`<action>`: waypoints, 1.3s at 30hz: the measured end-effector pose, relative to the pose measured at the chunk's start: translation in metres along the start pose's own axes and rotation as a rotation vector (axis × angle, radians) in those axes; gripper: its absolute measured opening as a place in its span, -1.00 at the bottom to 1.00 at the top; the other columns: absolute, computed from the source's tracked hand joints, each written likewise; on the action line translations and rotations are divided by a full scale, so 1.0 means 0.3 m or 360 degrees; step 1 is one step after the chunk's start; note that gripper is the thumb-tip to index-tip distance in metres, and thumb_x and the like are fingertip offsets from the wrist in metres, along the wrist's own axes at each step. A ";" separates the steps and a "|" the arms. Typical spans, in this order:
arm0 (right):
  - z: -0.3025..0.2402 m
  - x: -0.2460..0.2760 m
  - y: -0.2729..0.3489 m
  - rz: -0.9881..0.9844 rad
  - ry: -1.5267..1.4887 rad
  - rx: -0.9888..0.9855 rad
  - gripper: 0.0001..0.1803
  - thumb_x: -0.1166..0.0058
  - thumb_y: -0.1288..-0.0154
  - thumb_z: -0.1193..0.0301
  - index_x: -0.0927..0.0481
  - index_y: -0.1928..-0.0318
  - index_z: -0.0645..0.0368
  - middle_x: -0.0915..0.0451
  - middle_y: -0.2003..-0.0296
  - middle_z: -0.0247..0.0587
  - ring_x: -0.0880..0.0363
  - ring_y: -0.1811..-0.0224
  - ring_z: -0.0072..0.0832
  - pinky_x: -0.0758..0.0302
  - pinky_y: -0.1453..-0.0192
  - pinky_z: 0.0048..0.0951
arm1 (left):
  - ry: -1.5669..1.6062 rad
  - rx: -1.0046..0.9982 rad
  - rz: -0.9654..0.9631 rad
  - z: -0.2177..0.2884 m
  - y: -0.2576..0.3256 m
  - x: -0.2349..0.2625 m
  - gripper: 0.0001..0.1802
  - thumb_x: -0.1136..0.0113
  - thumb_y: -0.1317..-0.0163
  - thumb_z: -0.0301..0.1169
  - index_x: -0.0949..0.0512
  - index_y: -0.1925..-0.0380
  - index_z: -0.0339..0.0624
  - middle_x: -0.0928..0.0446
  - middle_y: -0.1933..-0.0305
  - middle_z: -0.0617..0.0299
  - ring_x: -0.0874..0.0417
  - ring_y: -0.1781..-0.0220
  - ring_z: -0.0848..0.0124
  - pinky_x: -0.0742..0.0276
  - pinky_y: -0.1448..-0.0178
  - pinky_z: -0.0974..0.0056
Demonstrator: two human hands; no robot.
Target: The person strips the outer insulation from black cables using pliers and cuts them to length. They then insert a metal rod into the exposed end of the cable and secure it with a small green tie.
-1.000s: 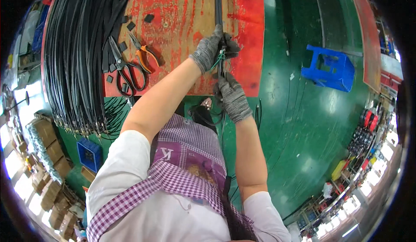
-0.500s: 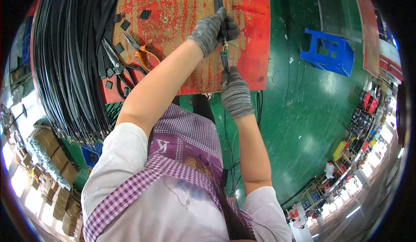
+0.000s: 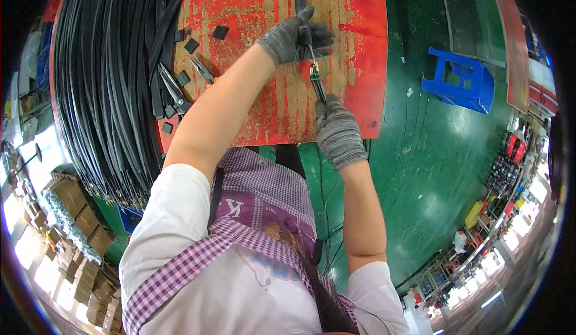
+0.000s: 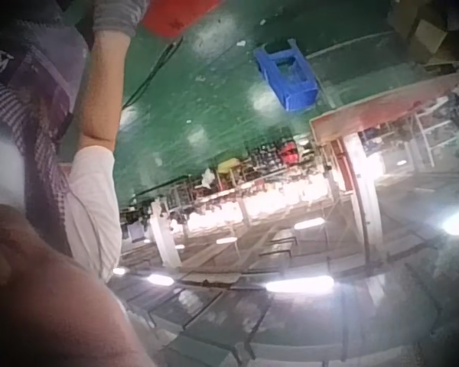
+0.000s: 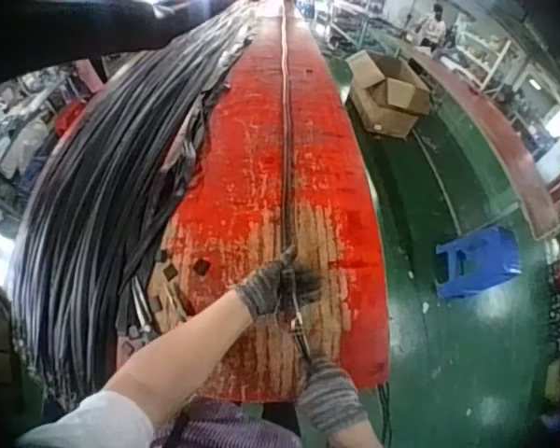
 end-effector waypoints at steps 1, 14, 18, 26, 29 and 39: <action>0.018 -0.009 0.005 -0.0086 -0.0082 -0.0143 -0.76 0.24 -0.12 0.35 -0.34 0.27 0.26 -0.43 0.58 0.09 -0.42 0.49 -0.05 -0.33 0.42 -0.17 | 0.0147 0.0002 -0.0121 -0.005 -0.013 -0.019 -0.61 0.17 -0.14 -0.11 -0.38 0.47 -0.25 -0.46 0.49 0.13 -0.52 0.41 0.24 -0.49 0.29 0.15; -0.005 -0.008 -0.024 -0.0008 -0.0019 -0.0165 -0.73 0.29 -0.15 0.31 -0.36 0.32 0.27 -0.45 0.55 0.08 -0.43 0.45 -0.06 -0.35 0.39 -0.18 | 0.0414 0.0117 -0.0149 0.053 -0.110 0.015 -0.69 0.00 -0.04 -0.09 -0.26 0.68 -0.01 -0.14 0.84 0.45 -0.14 0.84 0.58 -0.11 0.79 0.47; -0.035 -0.026 -0.075 -0.0083 0.0100 -0.0380 -0.72 0.30 -0.15 0.32 -0.36 0.26 0.26 -0.46 0.50 0.08 -0.46 0.40 -0.09 -0.38 0.36 -0.19 | 0.0290 0.0000 -0.0094 0.079 -0.081 0.024 -0.61 -0.13 0.07 -0.07 -0.22 0.72 -0.05 -0.13 0.82 0.46 -0.11 0.84 0.61 -0.06 0.79 0.53; -0.034 -0.028 -0.109 -0.0254 0.0302 -0.0518 -0.67 0.29 -0.08 0.40 -0.31 0.11 0.22 -0.47 0.36 0.01 -0.48 0.34 -0.15 -0.40 0.32 -0.18 | 0.0139 -0.0080 0.0395 0.100 -0.008 0.090 -0.58 -0.12 0.07 -0.06 -0.19 0.74 -0.03 -0.12 0.83 0.45 -0.08 0.86 0.62 -0.03 0.81 0.52; -0.014 0.007 -0.092 -0.0218 0.0337 -0.0527 -0.64 0.28 -0.07 0.42 -0.28 0.08 0.22 -0.47 0.35 -0.02 -0.48 0.33 -0.17 -0.41 0.33 -0.20 | 0.0120 -0.0020 0.0477 0.089 0.000 0.058 -0.60 -0.09 0.03 -0.06 -0.19 0.74 -0.03 -0.13 0.84 0.44 -0.09 0.86 0.61 -0.05 0.81 0.50; -0.013 0.004 -0.129 -0.0176 0.0391 -0.0537 -0.66 0.27 -0.06 0.44 -0.29 0.09 0.22 -0.46 0.39 0.00 -0.49 0.36 -0.18 -0.43 0.39 -0.24 | -0.0103 -0.0007 0.0683 0.111 0.005 0.073 -0.58 -0.10 0.05 -0.04 -0.19 0.76 -0.03 -0.14 0.85 0.41 -0.10 0.87 0.57 -0.05 0.81 0.47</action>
Point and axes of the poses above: each hand's wrist, its own y-axis away from the middle knuckle, its own x-axis out of the back of the hand, z = x × y, the point moved 9 cm from there along -y, towards the middle knuckle
